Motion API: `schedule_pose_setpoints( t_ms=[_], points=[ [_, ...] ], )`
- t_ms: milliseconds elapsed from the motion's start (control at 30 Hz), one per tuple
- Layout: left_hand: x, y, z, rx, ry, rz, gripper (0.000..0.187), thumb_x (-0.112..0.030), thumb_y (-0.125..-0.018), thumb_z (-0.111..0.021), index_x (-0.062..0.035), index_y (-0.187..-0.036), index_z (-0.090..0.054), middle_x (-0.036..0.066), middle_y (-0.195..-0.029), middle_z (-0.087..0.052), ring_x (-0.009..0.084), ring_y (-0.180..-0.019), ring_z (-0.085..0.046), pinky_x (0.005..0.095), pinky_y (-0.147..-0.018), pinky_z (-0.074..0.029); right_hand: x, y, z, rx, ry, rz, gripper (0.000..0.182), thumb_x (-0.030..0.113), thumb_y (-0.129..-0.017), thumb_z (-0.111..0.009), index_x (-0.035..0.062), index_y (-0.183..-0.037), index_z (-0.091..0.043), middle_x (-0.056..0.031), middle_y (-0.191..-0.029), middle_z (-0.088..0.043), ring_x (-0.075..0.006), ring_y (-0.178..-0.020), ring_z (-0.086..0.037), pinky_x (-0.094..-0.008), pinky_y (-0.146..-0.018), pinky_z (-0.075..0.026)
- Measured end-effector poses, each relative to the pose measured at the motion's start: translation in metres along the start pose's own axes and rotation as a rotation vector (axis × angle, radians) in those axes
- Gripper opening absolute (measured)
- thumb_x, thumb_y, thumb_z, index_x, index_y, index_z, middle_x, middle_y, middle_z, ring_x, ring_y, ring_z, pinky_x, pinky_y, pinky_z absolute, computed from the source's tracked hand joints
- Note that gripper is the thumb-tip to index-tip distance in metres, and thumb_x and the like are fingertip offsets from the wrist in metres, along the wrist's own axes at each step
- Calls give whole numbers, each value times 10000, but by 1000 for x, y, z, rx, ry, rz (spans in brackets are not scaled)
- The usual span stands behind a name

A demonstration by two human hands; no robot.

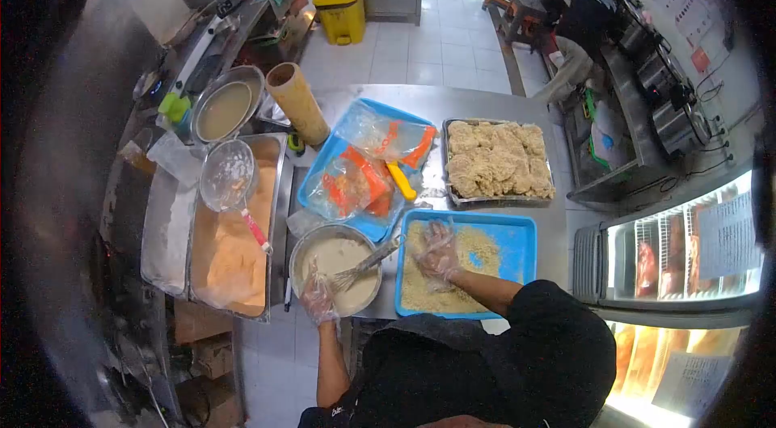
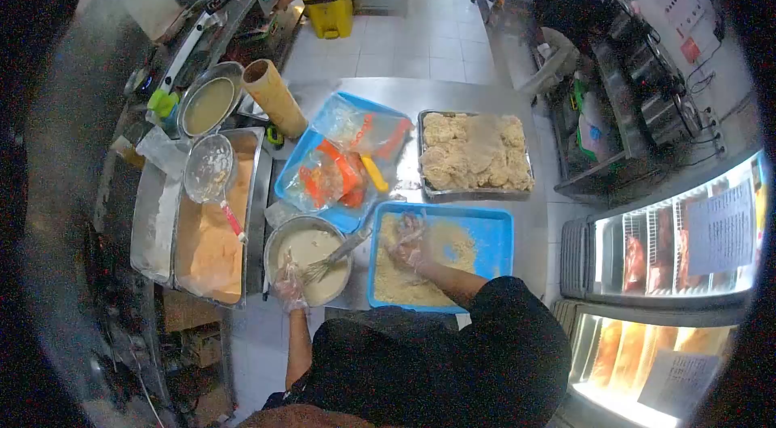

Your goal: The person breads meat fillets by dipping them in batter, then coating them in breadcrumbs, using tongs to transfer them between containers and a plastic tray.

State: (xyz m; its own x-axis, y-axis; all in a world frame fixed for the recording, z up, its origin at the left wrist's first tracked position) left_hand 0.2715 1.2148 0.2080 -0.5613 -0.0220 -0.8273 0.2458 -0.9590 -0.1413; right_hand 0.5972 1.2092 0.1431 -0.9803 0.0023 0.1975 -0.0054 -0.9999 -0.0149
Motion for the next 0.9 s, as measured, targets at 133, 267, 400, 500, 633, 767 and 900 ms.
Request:
schedule_pose_setpoints(
  t_ms=[133, 267, 400, 500, 633, 767, 900],
  points=[
    [11, 8, 4, 43, 19, 78, 332, -134, -825, -530, 42, -1105, -538, 147, -1123, -566, 224, -950, -578, 279, -805, -462, -1, 24, -56, -39, 590, 230, 673, 535, -797, -392, 36, -1245, -442, -202, -1358, -301, -328, -1285, -213, -519, -1042, -71],
    [11, 4, -1, 95, -73, 175, 338, -121, -842, -509, 33, -1142, -515, 131, -1141, -551, 199, -932, -577, 266, -781, -474, 35, 25, 30, 195, -10, 162, 647, 513, -798, -429, 35, -1234, -444, -193, -1337, -323, -338, -1248, -265, -485, -1046, -128],
    [30, 12, -5, 71, 492, 270, 378, -264, -869, -479, -24, -1158, -520, 128, -1098, -577, 246, -918, -581, 348, -812, -467, 37, 21, 36, 189, -113, 77, 642, 483, -780, -470, 22, -1226, -450, -203, -1350, -300, -358, -1264, -230, -470, -1059, -111],
    [53, 11, -5, -28, 535, 22, 408, -282, -868, -486, -11, -1172, -506, 145, -1122, -563, 251, -952, -572, 360, -855, -444, 25, 25, 29, -46, -132, 146, 589, 417, -776, -521, 18, -1204, -458, -207, -1299, -353, -374, -1232, -263, -471, -1042, -157],
    [6, 11, 5, -36, 169, 195, 363, -278, -820, -571, -8, -1061, -592, 140, -1002, -618, 242, -938, -577, 337, -829, -442, -73, 19, -35, -132, -452, 39, 496, 320, -757, -598, -1, -1120, -494, -200, -1045, -535, -356, -1004, -489, -417, -868, -384],
    [-3, 6, 9, -60, -50, 22, 317, -250, -805, -597, -24, -1026, -618, 100, -917, -645, 200, -837, -594, 318, -733, -466, -58, 7, 13, 236, -44, 29, 518, 328, -705, -657, -25, -1060, -523, -187, -909, -593, -351, -824, -570, -399, -739, -461],
    [13, 6, 1, -48, 221, 52, 255, -157, -806, -581, -25, -1021, -619, 91, -912, -643, 169, -822, -591, 301, -714, -465, -88, 27, -20, 395, -289, 47, 422, 309, -689, -674, -46, -897, -581, -204, -831, -605, -334, -806, -583, -398, -721, -462]
  ],
)
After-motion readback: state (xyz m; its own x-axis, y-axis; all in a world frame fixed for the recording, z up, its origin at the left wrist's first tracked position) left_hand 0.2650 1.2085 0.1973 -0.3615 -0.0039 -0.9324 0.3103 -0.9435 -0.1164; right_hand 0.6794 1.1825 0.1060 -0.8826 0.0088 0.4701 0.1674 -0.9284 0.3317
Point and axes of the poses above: each hand's wrist, its own y-axis away from the middle knuckle, its own z-axis out of the back of the hand, x = y × z, the point moved 4 cm from there along -y, towards the middle knuckle
